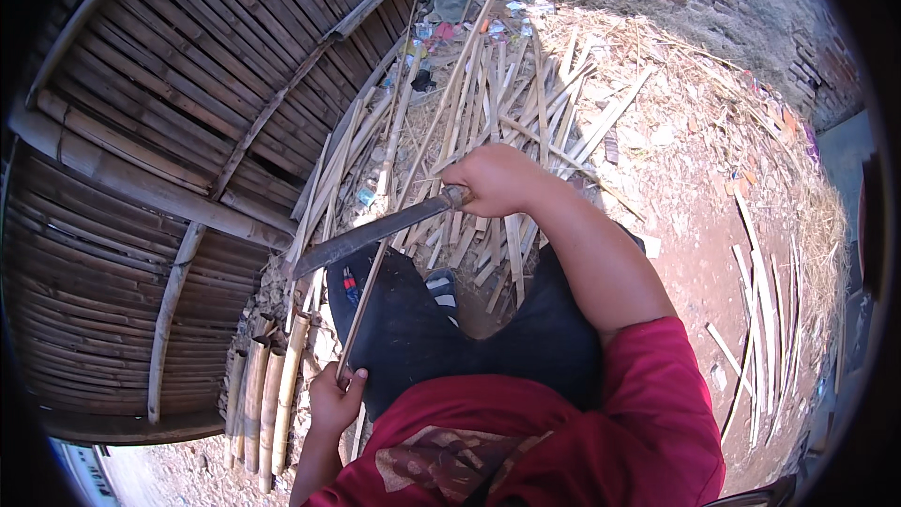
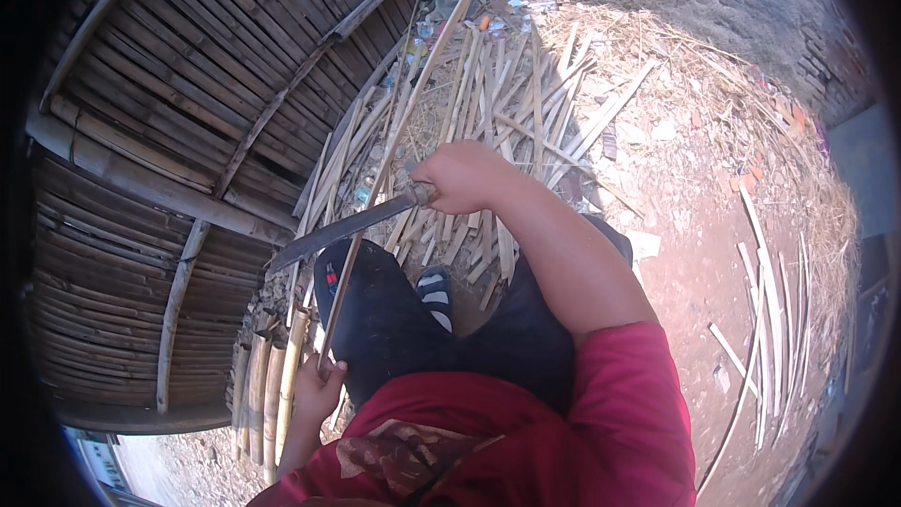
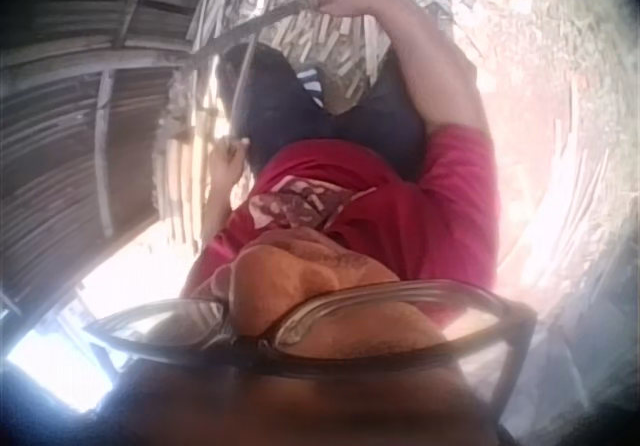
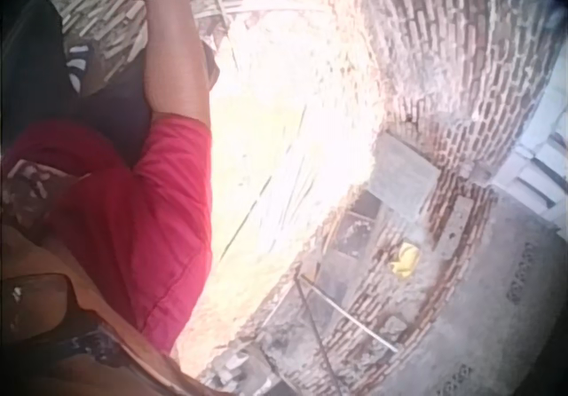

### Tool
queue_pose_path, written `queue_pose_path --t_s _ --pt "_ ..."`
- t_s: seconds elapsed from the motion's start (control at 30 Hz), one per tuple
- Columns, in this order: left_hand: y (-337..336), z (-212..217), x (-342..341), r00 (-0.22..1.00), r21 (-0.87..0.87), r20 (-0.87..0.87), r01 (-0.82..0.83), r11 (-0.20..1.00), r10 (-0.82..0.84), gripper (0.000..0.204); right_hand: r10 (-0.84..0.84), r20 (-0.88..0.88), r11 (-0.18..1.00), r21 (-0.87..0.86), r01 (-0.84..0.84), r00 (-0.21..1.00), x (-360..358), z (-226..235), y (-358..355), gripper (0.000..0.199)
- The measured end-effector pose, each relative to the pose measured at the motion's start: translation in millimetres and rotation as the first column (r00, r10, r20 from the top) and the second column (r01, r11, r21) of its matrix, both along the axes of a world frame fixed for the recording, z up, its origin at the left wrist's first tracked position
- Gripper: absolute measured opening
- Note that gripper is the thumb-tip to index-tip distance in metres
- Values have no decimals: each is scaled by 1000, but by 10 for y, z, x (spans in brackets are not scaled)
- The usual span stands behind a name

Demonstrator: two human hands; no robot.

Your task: The person uses a machete to shave and trim a long piece of bamboo while sitting.

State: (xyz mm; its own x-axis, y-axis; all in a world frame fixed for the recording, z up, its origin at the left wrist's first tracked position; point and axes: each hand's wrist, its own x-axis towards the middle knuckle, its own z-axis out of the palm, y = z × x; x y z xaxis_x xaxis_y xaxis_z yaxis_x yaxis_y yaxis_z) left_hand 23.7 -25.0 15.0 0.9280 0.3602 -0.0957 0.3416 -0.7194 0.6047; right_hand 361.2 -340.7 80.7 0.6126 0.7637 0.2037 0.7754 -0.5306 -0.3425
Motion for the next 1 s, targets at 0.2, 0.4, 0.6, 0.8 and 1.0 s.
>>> queue_pose_path --t_s 0.2,0.4,0.6,0.8,1.0 --pt "188 21 -66 989 -57 102 -104 993 109 32 -400 -146 877 226 424 905 520 -175 -472 30" --pt "197 56 147 995 -22 49 -84 996 85 33 -44 32 994 -96 47 999 6 -39 -72 27" --pt "188 93 101 991 127 114 -78 989 63 34 -151 -195 971 156 183 969 269 -89 -273 29" --pt "271 -42 -3 990 110 122 -84 990 71 33 -351 -95 903 229 363 932 375 -177 -455 30" --pt "175 67 105 998 177 52 -38 983 29 35 66 -33 991 -111 -69 997 -32 -68 31 31"
